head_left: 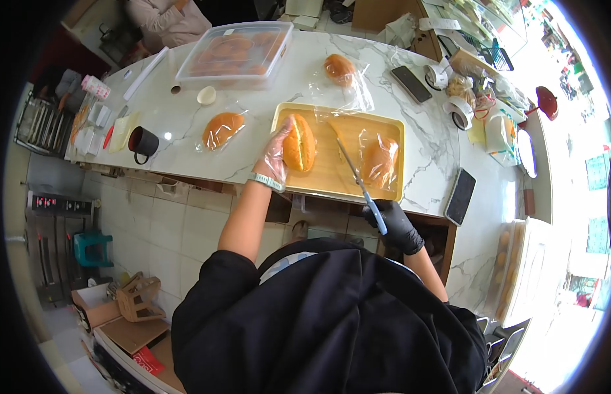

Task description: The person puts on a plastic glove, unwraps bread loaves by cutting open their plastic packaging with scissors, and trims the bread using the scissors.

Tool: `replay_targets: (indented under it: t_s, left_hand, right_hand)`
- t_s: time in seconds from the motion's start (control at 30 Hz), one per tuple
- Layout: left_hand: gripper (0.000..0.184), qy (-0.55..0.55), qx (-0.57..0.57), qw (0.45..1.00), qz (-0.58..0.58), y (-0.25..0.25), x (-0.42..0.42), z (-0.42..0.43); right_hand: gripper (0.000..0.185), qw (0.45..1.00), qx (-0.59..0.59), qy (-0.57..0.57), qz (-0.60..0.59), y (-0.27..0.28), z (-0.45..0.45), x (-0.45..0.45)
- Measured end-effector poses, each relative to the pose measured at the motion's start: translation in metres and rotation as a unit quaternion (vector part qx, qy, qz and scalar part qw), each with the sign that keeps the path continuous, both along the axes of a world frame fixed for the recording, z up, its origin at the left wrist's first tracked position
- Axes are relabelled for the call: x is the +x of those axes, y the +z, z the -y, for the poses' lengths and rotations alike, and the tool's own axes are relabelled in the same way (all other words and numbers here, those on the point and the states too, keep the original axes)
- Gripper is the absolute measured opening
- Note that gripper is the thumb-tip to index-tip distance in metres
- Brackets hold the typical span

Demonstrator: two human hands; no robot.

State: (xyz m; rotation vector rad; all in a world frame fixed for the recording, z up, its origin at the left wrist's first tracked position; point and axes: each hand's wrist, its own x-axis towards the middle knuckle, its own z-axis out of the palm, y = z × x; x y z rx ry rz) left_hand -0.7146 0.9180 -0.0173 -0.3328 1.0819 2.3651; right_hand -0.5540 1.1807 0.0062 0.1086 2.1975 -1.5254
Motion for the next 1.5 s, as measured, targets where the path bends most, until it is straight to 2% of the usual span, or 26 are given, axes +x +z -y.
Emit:
replay_targets:
  t_s: [0.13,0.17,0.2,0.27,0.37,0.47,0.5,0.6,0.63,0.67,0.73,0.83,0.93,1.0,1.07,1.13,1.17,1.2,1.23,1.27,1.3,1.33,1.37,1.4,1.5]
  left_hand:
    - [0.057,-0.080,-0.136,0.987,-0.003,0.002,-0.014,0.000]
    - [0.059,-0.103,-0.173,0.978,-0.048,-0.019,-0.028,0.006]
    - [0.057,-0.073,-0.260,0.957,-0.102,-0.019,-0.032,0.007]
    - [0.055,-0.009,-0.421,0.883,-0.208,-0.019,-0.039,0.007]
    - [0.050,0.104,-0.552,0.764,-0.317,0.010,-0.033,0.012]
    - [0.047,0.145,-0.396,0.859,-0.290,0.017,-0.025,0.021]
    - [0.038,0.193,-0.313,0.890,-0.270,0.016,-0.024,0.011]
    - [0.030,-0.017,-0.375,0.888,-0.266,0.021,-0.003,-0.039]
    - [0.032,-0.147,-0.507,0.793,-0.306,0.046,0.015,-0.064]
    - [0.036,-0.266,-0.617,0.661,-0.334,0.065,0.028,-0.085]
    - [0.044,-0.427,-0.646,0.533,-0.340,0.045,0.029,-0.103]
    - [0.049,-0.417,-0.631,0.583,-0.296,0.046,0.032,-0.117]
    - [0.049,-0.355,-0.586,0.667,-0.292,0.012,0.023,-0.117]
    - [0.043,-0.283,-0.543,0.678,-0.406,0.001,0.021,-0.112]
    - [0.036,-0.254,-0.544,0.680,-0.422,0.001,0.019,-0.112]
    - [0.027,-0.255,-0.595,0.682,-0.340,0.024,0.017,-0.128]
    - [0.026,-0.199,-0.650,0.406,-0.611,-0.034,-0.003,-0.126]
    - [0.017,-0.191,-0.636,0.569,-0.485,-0.024,0.004,-0.127]
    - [0.013,-0.208,-0.664,0.523,-0.493,-0.016,0.006,-0.127]
    - [0.016,-0.216,-0.671,0.400,-0.585,-0.023,0.004,-0.125]
    - [0.026,-0.196,-0.652,0.448,-0.579,-0.008,0.011,-0.124]
    - [0.025,-0.204,-0.613,0.633,-0.426,0.047,0.030,-0.121]
    - [0.029,-0.225,-0.583,0.707,-0.332,0.048,0.029,-0.121]
    - [0.031,-0.196,-0.580,0.704,-0.360,0.048,0.034,-0.118]
    - [0.040,-0.111,-0.576,0.675,-0.447,0.059,0.052,-0.106]
  right_hand:
    - [0.038,0.998,-0.021,-0.059,0.010,-0.002,-0.011,0.008]
    - [0.038,0.997,-0.022,-0.068,0.017,0.005,-0.012,0.009]
    - [0.039,0.996,-0.024,-0.077,0.024,0.008,-0.013,0.011]
    - [0.038,0.994,-0.014,-0.104,0.027,0.009,-0.018,0.015]
    - [0.032,0.988,-0.023,-0.142,0.053,0.016,-0.027,0.024]
    - [0.029,0.964,-0.139,-0.217,0.065,-0.004,-0.038,0.037]
    - [0.026,0.961,-0.136,-0.235,0.046,-0.002,-0.040,0.039]
    - [0.024,0.943,-0.110,-0.313,-0.015,0.005,-0.041,0.040]
    - [0.022,0.927,-0.131,-0.350,-0.026,0.013,-0.036,0.039]
    - [0.022,0.925,-0.130,-0.357,-0.022,0.014,-0.036,0.039]
    - [0.023,0.922,-0.127,-0.364,-0.018,0.016,-0.040,0.035]
    - [0.023,0.928,-0.109,-0.351,-0.064,0.010,-0.038,0.033]
    - [0.024,0.931,-0.089,-0.345,-0.079,-0.004,-0.035,0.028]
    - [0.025,0.931,-0.082,-0.345,-0.086,-0.014,-0.035,0.025]
    - [0.027,0.934,-0.059,-0.337,-0.104,-0.016,-0.034,0.022]
    - [0.028,0.938,-0.025,-0.322,-0.125,-0.016,-0.034,0.022]
    - [0.028,0.937,-0.016,-0.328,-0.115,-0.021,-0.036,0.022]
    - [0.028,0.939,-0.018,-0.323,-0.119,-0.011,-0.032,0.022]
    - [0.026,0.923,-0.036,-0.346,-0.161,-0.021,-0.031,0.019]
    - [0.026,0.923,-0.066,-0.337,-0.175,-0.026,-0.034,0.019]
    - [0.025,0.917,-0.095,-0.352,-0.158,-0.016,-0.031,0.017]
    - [0.024,0.908,-0.142,-0.372,-0.130,-0.001,-0.026,0.015]
    - [0.024,0.922,-0.087,-0.344,-0.157,-0.002,-0.029,0.014]
    - [0.024,0.919,-0.116,-0.350,-0.135,-0.012,-0.037,0.011]
    - [0.024,0.922,-0.100,-0.340,-0.158,-0.008,-0.040,0.005]
